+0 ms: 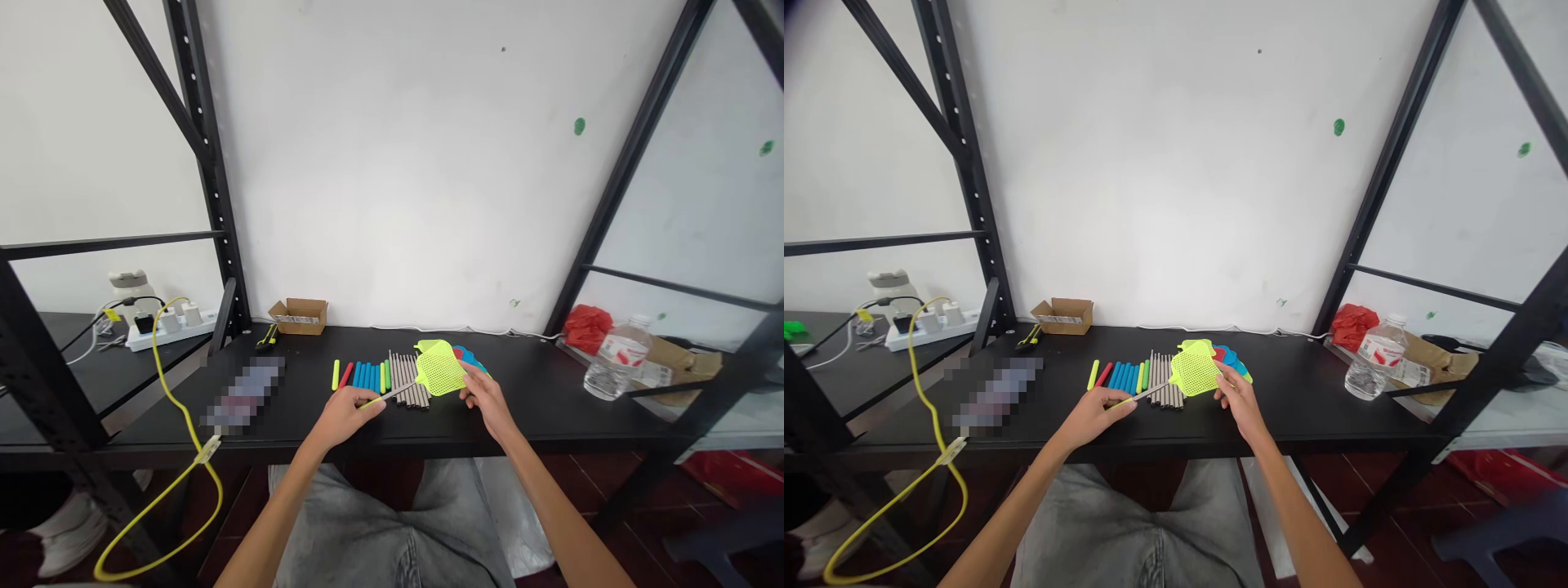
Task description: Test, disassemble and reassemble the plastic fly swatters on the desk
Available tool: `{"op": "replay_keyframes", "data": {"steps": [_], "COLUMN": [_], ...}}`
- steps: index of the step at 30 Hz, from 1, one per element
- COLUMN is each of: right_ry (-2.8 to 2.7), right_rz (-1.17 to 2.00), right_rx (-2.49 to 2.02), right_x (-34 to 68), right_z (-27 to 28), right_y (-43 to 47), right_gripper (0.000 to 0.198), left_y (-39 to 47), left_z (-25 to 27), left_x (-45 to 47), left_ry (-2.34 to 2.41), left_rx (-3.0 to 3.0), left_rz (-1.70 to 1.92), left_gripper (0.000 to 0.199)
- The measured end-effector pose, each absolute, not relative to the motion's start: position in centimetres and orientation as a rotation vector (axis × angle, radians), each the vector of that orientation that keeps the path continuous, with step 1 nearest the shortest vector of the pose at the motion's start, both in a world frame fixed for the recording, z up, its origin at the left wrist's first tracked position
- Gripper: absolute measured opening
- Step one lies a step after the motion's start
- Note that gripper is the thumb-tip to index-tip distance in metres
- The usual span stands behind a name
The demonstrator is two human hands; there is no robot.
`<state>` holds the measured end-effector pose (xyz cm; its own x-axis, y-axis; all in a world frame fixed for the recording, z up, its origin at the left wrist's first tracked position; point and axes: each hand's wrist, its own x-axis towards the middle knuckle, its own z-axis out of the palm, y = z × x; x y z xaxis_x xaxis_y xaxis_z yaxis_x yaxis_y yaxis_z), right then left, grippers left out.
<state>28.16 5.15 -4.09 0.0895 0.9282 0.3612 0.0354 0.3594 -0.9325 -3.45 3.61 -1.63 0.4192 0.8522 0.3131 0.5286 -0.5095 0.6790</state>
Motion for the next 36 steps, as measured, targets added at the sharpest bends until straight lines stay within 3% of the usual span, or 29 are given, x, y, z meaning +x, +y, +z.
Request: {"op": "replay_keyframes", "data": {"steps": [36], "right_ry": [-1.386], "right_rz": [0.917], "right_rx": [-1.063], "right_x": [28.3], "right_z": [-4.06], "right_y": [5.04], "right_gripper": [0.05], "left_y": [3.41], "left_z": [-1.85], "left_x": [-3.6], "left_ry": [1.139], "left_rx": [2.185], "left_rz": [0.885], "left_gripper": [0.045]}}
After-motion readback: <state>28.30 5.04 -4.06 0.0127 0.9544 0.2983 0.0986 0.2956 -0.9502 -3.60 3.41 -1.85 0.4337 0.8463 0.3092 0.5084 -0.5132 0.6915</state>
